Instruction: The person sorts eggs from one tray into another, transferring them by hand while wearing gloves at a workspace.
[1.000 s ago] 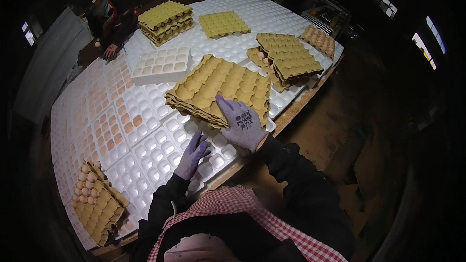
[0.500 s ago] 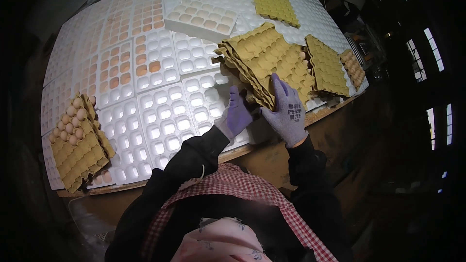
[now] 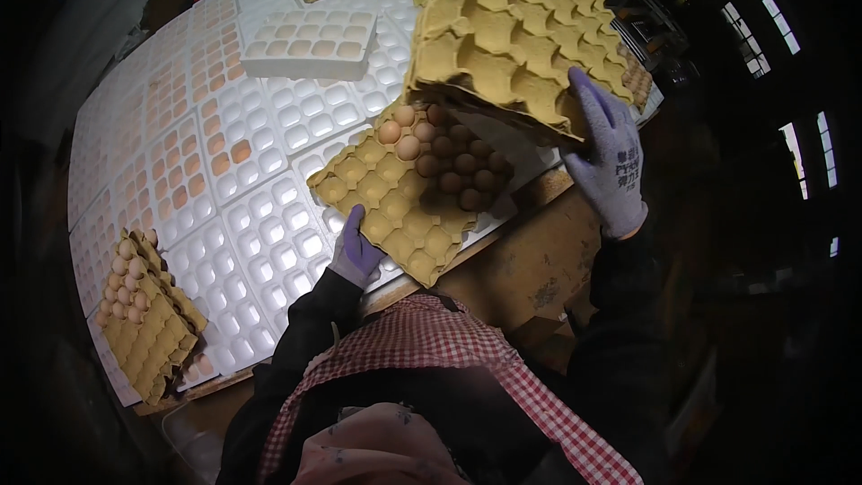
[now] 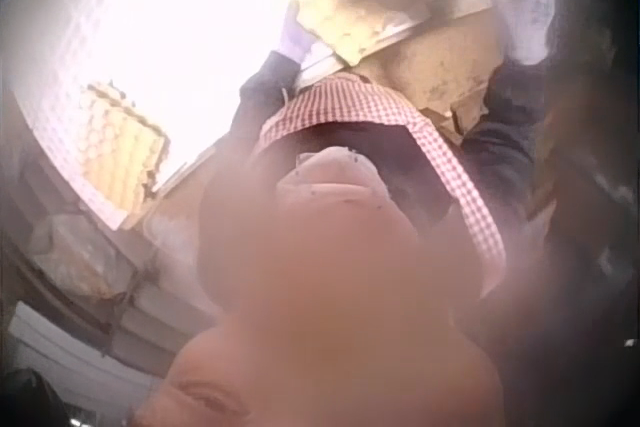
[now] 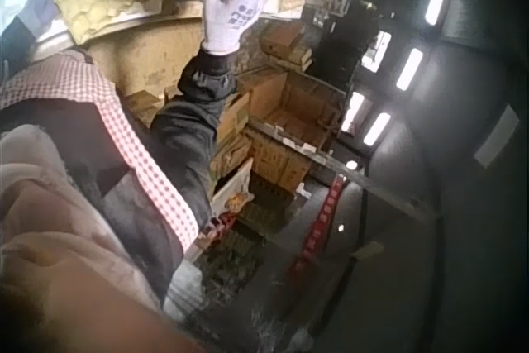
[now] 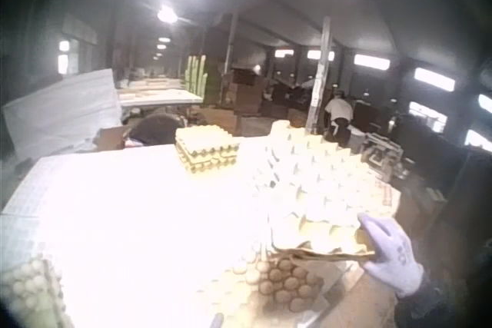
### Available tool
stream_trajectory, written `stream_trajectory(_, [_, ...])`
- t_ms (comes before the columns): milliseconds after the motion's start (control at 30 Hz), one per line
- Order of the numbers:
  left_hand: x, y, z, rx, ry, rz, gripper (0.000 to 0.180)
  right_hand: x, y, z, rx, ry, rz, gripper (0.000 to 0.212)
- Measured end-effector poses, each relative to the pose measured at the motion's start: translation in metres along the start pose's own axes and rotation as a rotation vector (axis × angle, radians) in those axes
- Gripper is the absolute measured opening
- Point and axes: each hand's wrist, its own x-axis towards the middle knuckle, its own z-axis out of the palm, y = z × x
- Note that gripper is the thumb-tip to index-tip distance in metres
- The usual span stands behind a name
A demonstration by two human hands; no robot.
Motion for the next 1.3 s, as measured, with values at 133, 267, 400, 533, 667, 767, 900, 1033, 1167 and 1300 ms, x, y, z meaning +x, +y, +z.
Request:
stream_trajectory(133, [0.004, -0.016, -0.036, 0.163, -0.055, 0.113, 0.042, -0.003, 0.138, -0.014, -0.256, -0.04, 0.085, 0.066])
stream_trajectory(267, [0.003, -0.025, -0.029, -0.105, 0.059, 0.114, 0.037, -0.034, 0.265, 0.01, -0.34, -0.07, 0.014, 0.061])
stream_trajectory(400, [0.008, -0.018, -0.008, -0.169, 0.059, 0.131, 0.04, -0.043, 0.333, 0.053, -0.251, -0.001, -0.224, 0.036])
stream_trajectory(533, [0.005, -0.028, -0.016, -0.096, 0.151, 0.192, 0.043, -0.033, 0.356, 0.104, -0.1, -0.411, -0.201, 0.074])
stream_trajectory(667, [-0.003, -0.057, -0.053, 0.159, 0.293, 0.44, 0.07, -0.021, 0.323, 0.112, -0.409, -0.485, -0.066, 0.074])
stream_trajectory(767, [0.001, -0.04, 0.005, -0.103, 0.29, 0.312, 0.054, -0.007, 0.24, 0.106, 0.378, -0.236, -0.147, 0.069])
stream_trajectory(900, [-0.009, -0.016, 0.053, -0.261, 0.369, 0.28, 0.05, -0.008, 0.111, 0.204, 0.775, -0.679, 0.1, 0.062])
stream_trajectory(1033, [-0.002, -0.02, 0.053, -0.127, 0.583, 0.251, 0.047, -0.023, 0.081, 0.281, 1.36, -0.73, 0.371, 0.055])
stream_trajectory(1167, [-0.002, -0.019, 0.056, 0.015, 0.69, 0.43, 0.042, -0.025, 0.071, 0.267, 1.314, -0.661, 0.496, 0.043])
stream_trajectory(1300, [-0.009, 0.025, 0.039, 0.24, 0.643, 0.417, 0.041, -0.035, 0.049, 0.23, 1.364, -0.612, 0.629, 0.043])
